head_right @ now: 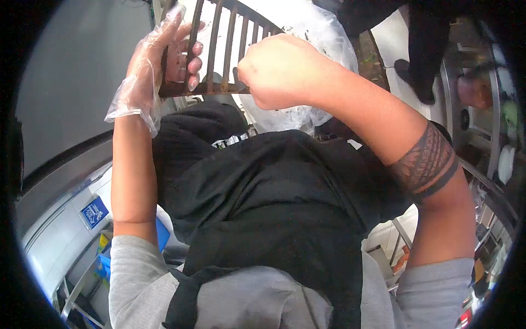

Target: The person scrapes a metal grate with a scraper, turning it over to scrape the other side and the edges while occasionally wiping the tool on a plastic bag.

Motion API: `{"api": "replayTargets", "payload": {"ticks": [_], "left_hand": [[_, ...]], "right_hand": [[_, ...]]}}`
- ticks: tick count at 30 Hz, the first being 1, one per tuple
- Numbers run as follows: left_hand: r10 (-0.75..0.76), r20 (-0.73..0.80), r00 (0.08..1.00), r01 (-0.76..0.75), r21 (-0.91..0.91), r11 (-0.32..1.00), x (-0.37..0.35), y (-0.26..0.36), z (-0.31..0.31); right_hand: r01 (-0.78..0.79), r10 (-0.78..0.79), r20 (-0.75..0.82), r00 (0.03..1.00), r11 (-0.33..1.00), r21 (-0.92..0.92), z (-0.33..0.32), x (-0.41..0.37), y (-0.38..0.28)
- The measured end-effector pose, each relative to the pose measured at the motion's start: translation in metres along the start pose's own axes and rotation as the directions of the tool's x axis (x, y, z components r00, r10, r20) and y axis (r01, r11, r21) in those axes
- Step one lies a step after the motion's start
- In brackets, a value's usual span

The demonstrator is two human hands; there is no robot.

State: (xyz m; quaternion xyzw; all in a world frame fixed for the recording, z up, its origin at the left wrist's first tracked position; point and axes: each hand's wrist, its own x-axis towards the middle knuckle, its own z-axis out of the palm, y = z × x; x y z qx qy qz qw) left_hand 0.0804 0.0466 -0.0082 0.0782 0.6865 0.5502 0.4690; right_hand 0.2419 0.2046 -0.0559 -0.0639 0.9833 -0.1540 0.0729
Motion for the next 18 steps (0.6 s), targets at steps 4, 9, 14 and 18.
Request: {"api": "replayTargets", "payload": {"ticks": [4,9,14,18], "left_hand": [[-0.003,0.057,0.998,0.005,-0.032,0.999,0.016,-0.012,-0.018],[-0.058,0.063,0.996,0.061,-0.038,0.997,0.025,-0.012,-0.026],[-0.062,0.106,0.992,0.071,-0.085,0.994,0.030,-0.019,-0.029],[-0.052,0.143,0.988,0.062,-0.068,0.996,0.031,-0.021,-0.028]], "right_hand": [[-0.009,0.008,0.048,0.999,1.000,0.014,0.010,-0.001,0.002],[0.048,0.056,-0.315,0.947,0.949,0.313,0.075,-0.024,0.020],[0.121,0.070,-0.484,0.872,0.928,0.353,0.144,-0.026,0.030],[0.170,0.111,-0.574,0.811,0.894,0.414,0.181,-0.021,0.026]]}}
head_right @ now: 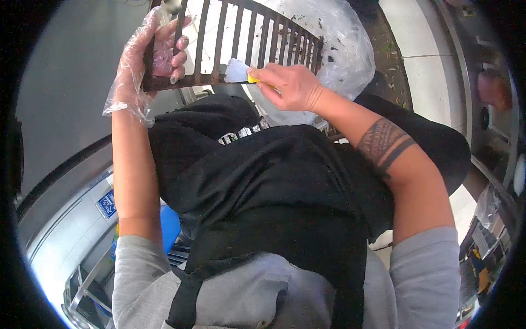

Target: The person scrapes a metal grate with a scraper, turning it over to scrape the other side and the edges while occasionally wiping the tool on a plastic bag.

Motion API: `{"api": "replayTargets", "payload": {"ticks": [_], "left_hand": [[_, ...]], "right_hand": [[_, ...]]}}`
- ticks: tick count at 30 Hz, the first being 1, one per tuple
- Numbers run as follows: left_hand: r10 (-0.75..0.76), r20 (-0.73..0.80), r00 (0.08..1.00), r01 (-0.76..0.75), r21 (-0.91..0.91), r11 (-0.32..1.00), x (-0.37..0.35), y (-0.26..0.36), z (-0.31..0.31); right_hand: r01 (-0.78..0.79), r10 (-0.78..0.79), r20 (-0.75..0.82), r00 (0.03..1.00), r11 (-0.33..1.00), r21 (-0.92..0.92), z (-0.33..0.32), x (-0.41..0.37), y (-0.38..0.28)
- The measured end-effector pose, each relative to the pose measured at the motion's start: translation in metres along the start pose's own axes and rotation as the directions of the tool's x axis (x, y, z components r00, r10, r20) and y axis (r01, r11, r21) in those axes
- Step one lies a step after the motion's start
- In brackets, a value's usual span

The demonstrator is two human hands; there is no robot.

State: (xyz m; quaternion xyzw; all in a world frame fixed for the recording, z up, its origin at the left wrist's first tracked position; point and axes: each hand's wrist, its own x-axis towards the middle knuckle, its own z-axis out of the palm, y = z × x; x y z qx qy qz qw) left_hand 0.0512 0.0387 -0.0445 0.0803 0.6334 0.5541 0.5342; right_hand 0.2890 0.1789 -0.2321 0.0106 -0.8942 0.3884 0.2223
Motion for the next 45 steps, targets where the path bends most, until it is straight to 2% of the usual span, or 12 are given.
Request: {"api": "replayTargets", "payload": {"ticks": [2,4,5,7,15,19,23,28,31,41,43,45], "left_hand": [[0.000,0.010,1.000,0.000,-0.011,1.000,0.005,0.003,-0.006],[-0.087,0.163,0.983,0.123,-0.230,0.965,0.008,0.007,-0.019],[-0.089,0.159,0.983,0.125,-0.233,0.964,0.009,0.006,-0.018],[-0.109,-0.097,0.989,0.095,-0.138,0.986,0.002,0.005,0.005],[-0.005,-0.134,0.991,-0.002,-0.057,0.998,-0.011,0.008,0.024],[0.024,-0.145,0.989,-0.027,-0.012,1.000,-0.015,0.013,0.029],[0.004,-0.167,0.986,-0.004,-0.004,1.000,-0.018,0.016,0.034],[0.061,-0.216,0.974,-0.053,0.045,0.998,-0.021,0.016,0.039],[0.042,-0.196,0.980,-0.042,0.007,0.999,-0.018,0.016,0.036],[0.067,-0.206,0.976,-0.066,0.012,0.998,-0.011,0.011,0.018],[0.047,-0.062,0.997,-0.049,-0.031,0.998,-0.002,0.010,0.002],[0.005,-0.061,0.998,-0.007,-0.018,1.000,0.007,0.018,-0.002]], "right_hand": [[0.012,-0.012,-0.010,1.000,1.000,0.026,0.002,-0.001,0.006],[0.025,-0.025,0.027,0.999,1.000,-0.010,-0.016,0.009,0.001],[0.025,-0.025,0.031,0.999,1.000,-0.006,-0.024,0.016,-0.003],[0.054,-0.040,0.094,0.995,0.986,-0.157,-0.052,0.028,-0.018],[0.011,0.214,0.416,0.884,0.880,-0.475,-0.084,0.082,-0.093],[-0.074,0.277,0.323,0.905,0.850,-0.522,-0.085,0.088,-0.103],[-0.062,0.229,0.308,0.924,0.881,-0.468,-0.091,0.091,-0.098],[0.137,0.079,0.429,0.900,0.882,-0.451,-0.090,0.090,-0.085],[0.148,0.129,0.500,0.856,0.867,-0.476,-0.095,0.096,-0.091],[0.014,0.074,0.296,0.952,0.958,-0.285,-0.070,0.050,-0.051],[0.046,-0.025,0.128,0.991,0.985,-0.166,-0.055,0.041,-0.033],[0.055,-0.047,0.068,0.997,0.991,-0.122,-0.038,0.040,-0.017]]}}
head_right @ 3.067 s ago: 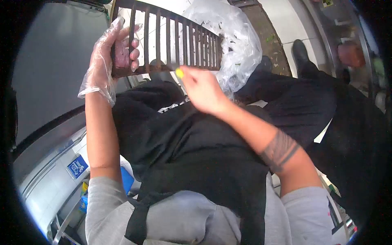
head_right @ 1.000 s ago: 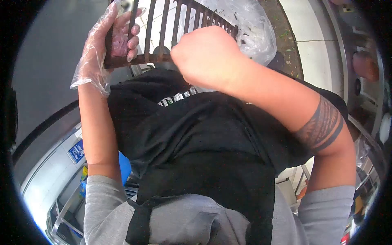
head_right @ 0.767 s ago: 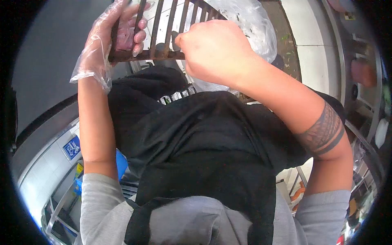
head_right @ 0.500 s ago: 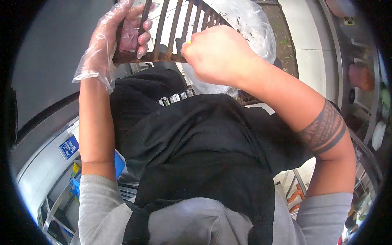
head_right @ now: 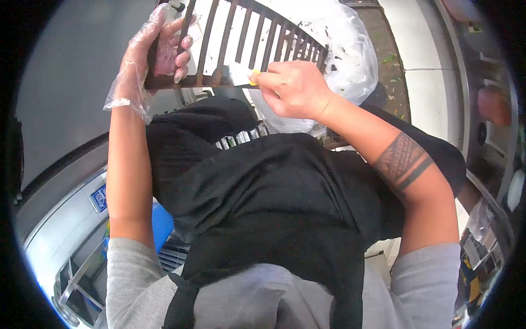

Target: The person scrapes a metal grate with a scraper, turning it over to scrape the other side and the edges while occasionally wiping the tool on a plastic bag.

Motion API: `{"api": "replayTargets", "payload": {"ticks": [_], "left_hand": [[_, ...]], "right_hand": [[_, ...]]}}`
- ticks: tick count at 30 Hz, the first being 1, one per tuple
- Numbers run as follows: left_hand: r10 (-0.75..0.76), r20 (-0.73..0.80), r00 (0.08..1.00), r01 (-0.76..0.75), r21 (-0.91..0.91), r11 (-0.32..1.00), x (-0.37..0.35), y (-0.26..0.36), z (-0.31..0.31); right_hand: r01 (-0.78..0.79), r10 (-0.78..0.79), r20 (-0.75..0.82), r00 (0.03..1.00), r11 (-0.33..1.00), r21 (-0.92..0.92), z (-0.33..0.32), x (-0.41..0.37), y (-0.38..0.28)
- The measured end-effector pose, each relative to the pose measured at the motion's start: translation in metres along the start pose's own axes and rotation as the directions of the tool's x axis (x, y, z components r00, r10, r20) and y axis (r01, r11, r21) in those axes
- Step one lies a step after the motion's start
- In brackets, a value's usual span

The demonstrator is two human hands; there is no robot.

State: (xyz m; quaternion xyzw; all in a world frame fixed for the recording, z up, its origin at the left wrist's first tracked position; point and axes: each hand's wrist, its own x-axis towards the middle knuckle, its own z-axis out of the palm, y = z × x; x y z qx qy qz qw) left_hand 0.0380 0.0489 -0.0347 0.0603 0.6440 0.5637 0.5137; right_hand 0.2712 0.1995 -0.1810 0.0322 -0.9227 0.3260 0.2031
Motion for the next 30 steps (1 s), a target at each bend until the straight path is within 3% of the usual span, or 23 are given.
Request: {"api": "replayTargets", "payload": {"ticks": [4,13,17,20,22,24,27,28,30], "left_hand": [[-0.017,0.040,0.999,0.016,0.025,1.000,0.007,-0.004,-0.013],[-0.050,0.030,0.998,0.049,0.035,0.998,0.017,-0.001,-0.018],[-0.061,0.088,0.994,0.062,-0.009,0.998,0.022,-0.003,-0.026],[-0.069,0.053,0.996,0.069,0.002,0.998,0.021,-0.001,-0.022],[-0.072,0.078,0.994,0.073,-0.015,0.997,0.023,0.000,-0.023],[-0.074,0.105,0.992,0.079,-0.043,0.996,0.026,0.003,-0.023],[-0.094,0.047,0.994,0.095,-0.038,0.995,0.024,0.006,-0.017],[-0.096,0.061,0.994,0.098,-0.034,0.995,0.023,0.007,-0.015],[-0.097,0.078,0.992,0.100,-0.030,0.995,0.022,0.008,-0.009]], "right_hand": [[0.031,-0.014,-0.141,0.990,0.992,0.121,0.024,-0.006,0.012],[-0.066,0.109,-0.141,0.984,0.957,0.281,0.046,-0.013,0.017],[0.004,0.070,-0.235,0.970,0.954,0.300,0.055,-0.007,0.012],[-0.090,0.116,-0.097,0.988,0.967,0.236,0.059,-0.011,0.010],[-0.113,0.179,-0.148,0.973,0.920,0.374,0.062,-0.010,0.009],[-0.169,0.233,-0.097,0.968,0.883,0.438,0.056,-0.011,0.005],[-0.391,0.409,0.145,0.901,0.621,0.679,0.043,-0.007,0.007],[-0.392,0.409,0.145,0.901,0.624,0.676,0.037,-0.006,0.007],[-0.400,0.411,0.082,0.908,0.790,0.464,0.018,-0.003,0.009]]}}
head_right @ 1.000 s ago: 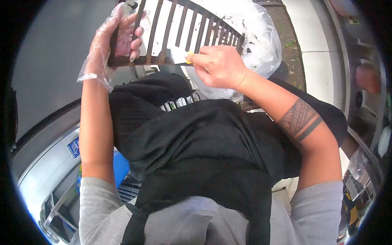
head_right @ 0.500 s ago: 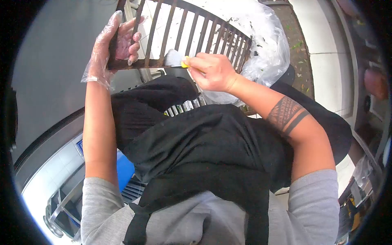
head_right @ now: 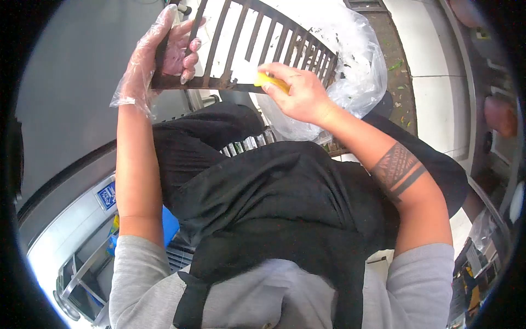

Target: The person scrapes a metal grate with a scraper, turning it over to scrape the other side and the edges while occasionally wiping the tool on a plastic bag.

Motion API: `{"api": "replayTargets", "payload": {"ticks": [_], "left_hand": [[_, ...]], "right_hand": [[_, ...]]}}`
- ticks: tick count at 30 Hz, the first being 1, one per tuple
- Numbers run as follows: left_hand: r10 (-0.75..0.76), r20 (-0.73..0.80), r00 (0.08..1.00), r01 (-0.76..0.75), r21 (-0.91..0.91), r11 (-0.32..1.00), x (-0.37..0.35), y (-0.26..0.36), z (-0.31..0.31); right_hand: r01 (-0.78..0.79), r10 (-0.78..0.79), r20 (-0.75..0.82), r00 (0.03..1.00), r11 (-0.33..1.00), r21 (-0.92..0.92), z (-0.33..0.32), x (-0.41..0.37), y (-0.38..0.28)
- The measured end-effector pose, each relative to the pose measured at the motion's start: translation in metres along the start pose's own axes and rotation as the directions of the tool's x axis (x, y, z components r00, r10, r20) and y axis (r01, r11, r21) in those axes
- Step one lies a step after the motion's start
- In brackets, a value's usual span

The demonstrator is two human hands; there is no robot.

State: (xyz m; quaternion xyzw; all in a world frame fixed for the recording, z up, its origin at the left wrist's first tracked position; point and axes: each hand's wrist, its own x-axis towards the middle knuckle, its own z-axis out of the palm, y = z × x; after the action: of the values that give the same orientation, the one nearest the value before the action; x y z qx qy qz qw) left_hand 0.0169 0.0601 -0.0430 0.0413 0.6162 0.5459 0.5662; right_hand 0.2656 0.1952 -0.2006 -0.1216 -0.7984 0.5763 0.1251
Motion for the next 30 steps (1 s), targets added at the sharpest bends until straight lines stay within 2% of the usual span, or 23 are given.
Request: {"api": "replayTargets", "payload": {"ticks": [1,2,4,9,12,14,18,20,24,27,29,30], "left_hand": [[0.032,-0.007,0.999,-0.032,0.006,0.999,-0.004,-0.003,0.006],[0.058,-0.012,0.998,-0.058,0.008,0.998,-0.005,-0.003,0.009],[0.074,-0.025,0.997,-0.073,0.043,0.996,-0.008,-0.002,0.012],[0.102,-0.006,0.995,-0.102,0.072,0.992,-0.011,-0.001,0.017],[0.060,-0.056,0.997,-0.059,0.011,0.998,-0.011,-0.002,0.017],[0.096,-0.047,0.994,-0.095,0.022,0.995,-0.008,-0.006,0.012],[0.040,-0.075,0.996,-0.038,0.030,0.999,-0.009,0.000,0.015],[0.097,0.013,0.995,-0.097,0.025,0.995,-0.002,-0.004,0.007],[0.078,-0.013,0.997,-0.078,0.015,0.997,-0.010,-0.006,0.014],[0.046,0.040,0.998,-0.043,-0.079,0.996,-0.007,-0.008,0.005],[0.067,-0.055,0.996,-0.065,0.036,0.997,-0.012,-0.010,0.010],[0.066,-0.051,0.997,-0.064,0.035,0.997,-0.012,-0.010,0.012]], "right_hand": [[-0.031,0.033,0.017,0.999,0.994,-0.105,-0.012,-0.004,-0.012],[-0.031,0.032,0.016,0.999,0.994,-0.108,-0.015,-0.004,-0.008],[0.209,-0.203,0.051,0.978,0.943,-0.258,-0.020,0.000,-0.004],[0.221,-0.194,0.118,0.974,0.929,-0.297,-0.024,0.007,-0.020],[0.290,-0.280,0.081,0.957,0.882,-0.372,-0.025,0.010,-0.025],[0.410,-0.415,0.082,0.906,0.813,-0.413,-0.026,0.015,-0.020],[0.433,-0.436,0.088,0.896,0.812,-0.390,-0.032,0.034,-0.014],[0.548,-0.504,0.215,0.836,0.760,-0.349,-0.038,0.048,-0.012],[0.553,-0.489,0.259,0.833,0.749,-0.366,-0.031,0.051,-0.006],[0.478,-0.422,0.231,0.877,0.814,-0.329,-0.025,0.047,-0.001],[0.433,-0.385,0.207,0.899,0.852,-0.294,-0.021,0.041,0.002],[0.352,-0.302,0.215,0.929,0.899,-0.260,-0.020,0.037,0.003]]}}
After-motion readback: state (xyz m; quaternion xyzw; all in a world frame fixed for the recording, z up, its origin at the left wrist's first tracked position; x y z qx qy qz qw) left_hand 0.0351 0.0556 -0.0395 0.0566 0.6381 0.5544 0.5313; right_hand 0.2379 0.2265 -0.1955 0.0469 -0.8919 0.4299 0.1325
